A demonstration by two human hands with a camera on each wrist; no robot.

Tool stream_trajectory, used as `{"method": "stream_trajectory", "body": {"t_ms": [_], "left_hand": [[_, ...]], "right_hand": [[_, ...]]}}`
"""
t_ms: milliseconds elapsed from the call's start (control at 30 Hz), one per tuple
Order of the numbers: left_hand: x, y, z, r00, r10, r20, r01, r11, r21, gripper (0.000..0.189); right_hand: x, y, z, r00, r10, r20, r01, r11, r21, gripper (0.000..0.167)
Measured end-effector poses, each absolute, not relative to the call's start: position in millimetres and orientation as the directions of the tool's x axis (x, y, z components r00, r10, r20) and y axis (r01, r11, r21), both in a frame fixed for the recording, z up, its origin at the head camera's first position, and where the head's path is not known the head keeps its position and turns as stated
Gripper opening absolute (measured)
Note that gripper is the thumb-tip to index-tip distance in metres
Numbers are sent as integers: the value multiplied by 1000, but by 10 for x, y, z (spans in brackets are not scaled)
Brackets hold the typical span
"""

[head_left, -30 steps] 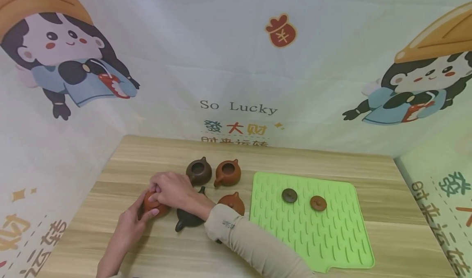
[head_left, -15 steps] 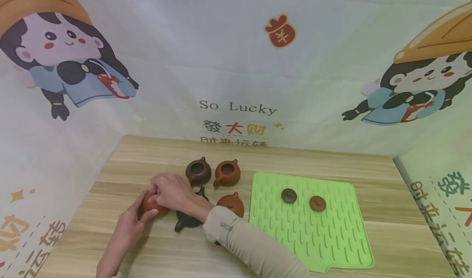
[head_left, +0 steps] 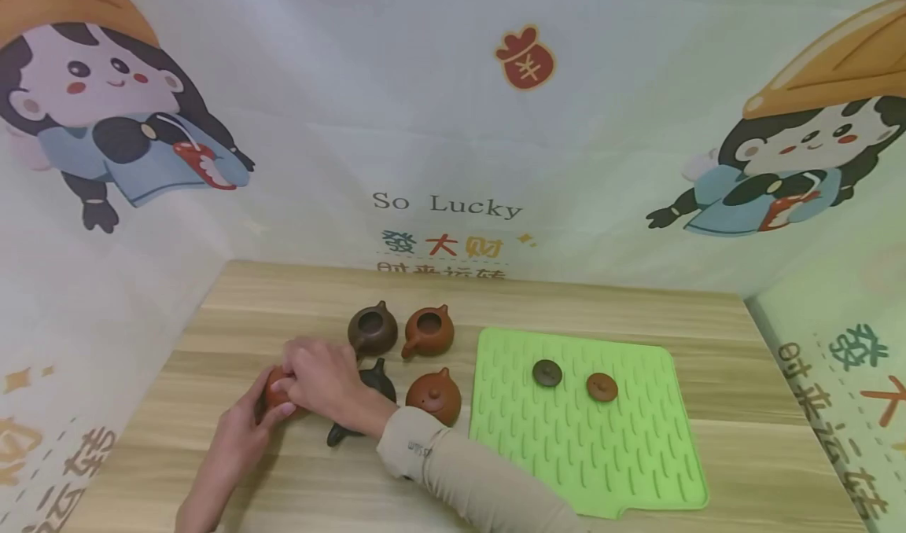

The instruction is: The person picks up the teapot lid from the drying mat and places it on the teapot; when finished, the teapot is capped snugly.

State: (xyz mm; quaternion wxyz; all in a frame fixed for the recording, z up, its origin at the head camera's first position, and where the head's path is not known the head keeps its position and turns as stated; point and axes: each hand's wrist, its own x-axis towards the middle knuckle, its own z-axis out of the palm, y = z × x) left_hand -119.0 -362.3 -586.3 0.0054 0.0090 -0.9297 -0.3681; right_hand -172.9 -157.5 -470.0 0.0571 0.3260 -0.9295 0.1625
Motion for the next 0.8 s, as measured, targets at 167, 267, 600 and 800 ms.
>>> {"method": "stream_trajectory", "body": {"t_ms": [167,267,600,800], "left_hand": [[-1190,-3643,-5895,-1000,-17,24,3,743,669,92],[-1193,-3646,-5917,-999,-12,39,17,745,667,91],[-1165,-3487,-5561,-1000,-7,6,-2,808,589,100],[-1096,-2763,-4601,-995,9,98,71,755,652,90]], "right_hand": [[-1705,-1499,-4612,-797,-583,158,-602,745,-289,27],[-1712,-1258,-4464,-815,-548,189,-573,713,-403,35],[-1563,918,-3962,-922,-261,287,-387,607,-694,14],[-1391,2315,-4248,-970,-216,111,-235,719,-654,15]]}}
